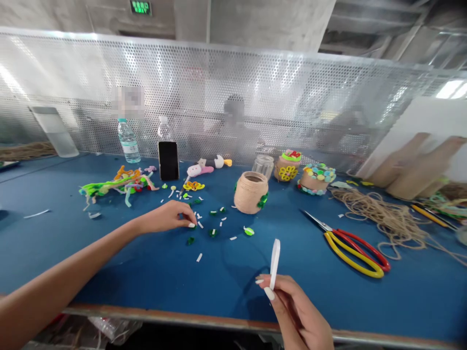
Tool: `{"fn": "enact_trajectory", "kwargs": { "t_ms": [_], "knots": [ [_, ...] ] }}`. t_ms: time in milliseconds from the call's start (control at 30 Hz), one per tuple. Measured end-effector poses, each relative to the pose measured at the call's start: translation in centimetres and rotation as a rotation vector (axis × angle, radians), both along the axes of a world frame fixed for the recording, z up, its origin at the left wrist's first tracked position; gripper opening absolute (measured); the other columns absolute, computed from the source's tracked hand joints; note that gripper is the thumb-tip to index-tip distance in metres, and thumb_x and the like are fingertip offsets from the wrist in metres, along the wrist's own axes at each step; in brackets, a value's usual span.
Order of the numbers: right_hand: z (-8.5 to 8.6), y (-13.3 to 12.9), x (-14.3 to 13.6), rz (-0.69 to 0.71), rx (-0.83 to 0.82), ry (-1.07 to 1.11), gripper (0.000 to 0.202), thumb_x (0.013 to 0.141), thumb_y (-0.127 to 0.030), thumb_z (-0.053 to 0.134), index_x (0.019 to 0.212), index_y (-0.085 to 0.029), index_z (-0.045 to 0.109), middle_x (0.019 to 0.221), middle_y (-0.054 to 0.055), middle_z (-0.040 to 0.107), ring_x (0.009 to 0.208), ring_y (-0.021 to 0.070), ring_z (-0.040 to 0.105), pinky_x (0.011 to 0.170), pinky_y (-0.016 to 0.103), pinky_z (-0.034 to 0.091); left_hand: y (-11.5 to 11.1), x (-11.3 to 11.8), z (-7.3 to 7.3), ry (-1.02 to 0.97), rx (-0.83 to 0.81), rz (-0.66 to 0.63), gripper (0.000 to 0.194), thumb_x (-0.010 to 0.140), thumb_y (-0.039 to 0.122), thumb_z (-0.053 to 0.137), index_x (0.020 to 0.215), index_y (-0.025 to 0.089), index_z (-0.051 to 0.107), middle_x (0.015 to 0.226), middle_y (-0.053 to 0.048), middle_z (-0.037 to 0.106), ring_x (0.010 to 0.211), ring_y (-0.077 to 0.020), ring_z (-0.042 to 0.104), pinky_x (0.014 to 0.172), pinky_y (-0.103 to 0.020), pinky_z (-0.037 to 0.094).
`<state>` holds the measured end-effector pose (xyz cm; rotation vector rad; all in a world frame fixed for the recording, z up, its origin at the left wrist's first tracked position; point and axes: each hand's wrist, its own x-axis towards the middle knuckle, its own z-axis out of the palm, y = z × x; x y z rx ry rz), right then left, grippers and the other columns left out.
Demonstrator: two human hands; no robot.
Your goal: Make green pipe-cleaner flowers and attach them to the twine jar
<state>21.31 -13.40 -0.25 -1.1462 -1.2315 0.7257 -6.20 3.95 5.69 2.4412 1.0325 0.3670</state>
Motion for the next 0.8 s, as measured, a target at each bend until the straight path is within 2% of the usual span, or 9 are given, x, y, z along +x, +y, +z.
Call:
{"fn": "enact_trajectory", "kwargs": {
  "t_ms": [133,300,400,467,567,633,667,700,800],
  "knots": [
    [-0.2,0.2,0.4,0.063,0.053,-0.078,0.014,0.087,-0.024,0.055,0.092,-0.027,0.068,0.093,0.003,0.068,0.089,0.0146,0.066,0.079,0.014,0.050,-0.3,-0.3,-0.1,-0.001,0.033,0.018,0.023,0.088,0.032,0.052,0.100,0.019,0.068,0.094,-0.005,0.066,0.083,-0.0148,0.061,0.070,-0.022,0.045],
    [-0.1,0.1,0.3,0.036,0.039,-0.044,0.013,0.087,-0.024,0.056,0.091,-0.025,0.068,0.095,0.004,0.069,0.091,0.0154,0.066,0.080,0.015,0.051,-0.8,-0.5,-0.2,0.033,0.022,-0.046,0.032,0.077,0.037,0.068,0.105,0.023,0.065,0.098,-0.002,0.064,0.085,-0.0144,0.061,0.075,-0.022,0.048],
    [0.0,0.2,0.5,0.116,0.054,-0.068,0.014,0.085,-0.022,0.059,0.093,-0.025,0.070,0.096,0.004,0.070,0.091,0.0164,0.067,0.080,0.016,0.052,-1.1,-0.4,0.1,0.051,0.065,-0.057,0.026,0.080,0.034,0.065,0.103,0.023,0.065,0.094,-0.002,0.065,0.084,-0.0141,0.062,0.077,-0.024,0.049],
    [0.1,0.3,0.7,0.132,0.040,-0.061,0.014,0.084,-0.022,0.059,0.093,-0.023,0.070,0.095,0.005,0.071,0.090,0.0175,0.069,0.081,0.018,0.054,-2.0,0.1,0.4,0.045,0.131,-0.005,0.026,0.085,0.032,0.059,0.107,0.020,0.062,0.098,-0.005,0.064,0.089,-0.0170,0.061,0.081,-0.029,0.048],
    [0.3,0.6,0.6,0.127,-0.023,-0.041,0.016,0.085,-0.026,0.060,0.094,-0.021,0.071,0.093,0.006,0.073,0.086,0.0188,0.070,0.079,0.020,0.056,-4.8,2.3,0.7,0.004,0.339,0.099,0.030,0.094,0.027,0.043,0.120,0.017,0.053,0.111,-0.012,0.058,0.102,-0.0237,0.055,0.087,-0.039,0.044],
    [0.6,0.7,0.0,0.124,-0.042,-0.013,0.016,0.084,-0.027,0.060,0.094,-0.022,0.072,0.091,0.005,0.074,0.085,0.0188,0.071,0.078,0.020,0.056,-7.4,4.4,0.7,-0.030,0.675,0.027,0.027,0.094,0.028,0.043,0.117,0.020,0.054,0.102,-0.008,0.060,0.093,-0.0218,0.058,0.081,-0.037,0.046],
    [0.7,0.8,-0.4,0.113,-0.037,0.007,0.016,0.084,-0.027,0.060,0.094,-0.022,0.072,0.090,0.005,0.074,0.084,0.0186,0.071,0.078,0.020,0.056,-8.6,5.5,0.6,-0.059,0.740,-0.033,0.027,0.094,0.028,0.045,0.119,0.019,0.052,0.103,-0.008,0.061,0.090,-0.0207,0.058,0.079,-0.036,0.046],
    [0.9,0.8,-0.7,0.090,-0.025,0.028,0.015,0.083,-0.027,0.061,0.093,-0.022,0.072,0.089,0.004,0.074,0.082,0.0181,0.071,0.076,0.020,0.056,-9.7,6.6,0.5,-0.089,0.754,-0.084,0.029,0.093,0.028,0.046,0.120,0.018,0.050,0.104,-0.009,0.060,0.090,-0.0208,0.057,0.077,-0.035,0.047],
    [1.1,0.6,-1.8,0.055,0.037,0.041,0.015,0.081,-0.025,0.062,0.092,-0.023,0.072,0.091,0.004,0.073,0.080,0.0171,0.070,0.073,0.019,0.056,-11.5,9.0,0.2,-0.128,0.764,-0.182,0.030,0.092,0.026,0.047,0.120,0.015,0.049,0.111,-0.011,0.059,0.103,-0.0242,0.054,0.084,-0.037,0.046]
  ]
}}
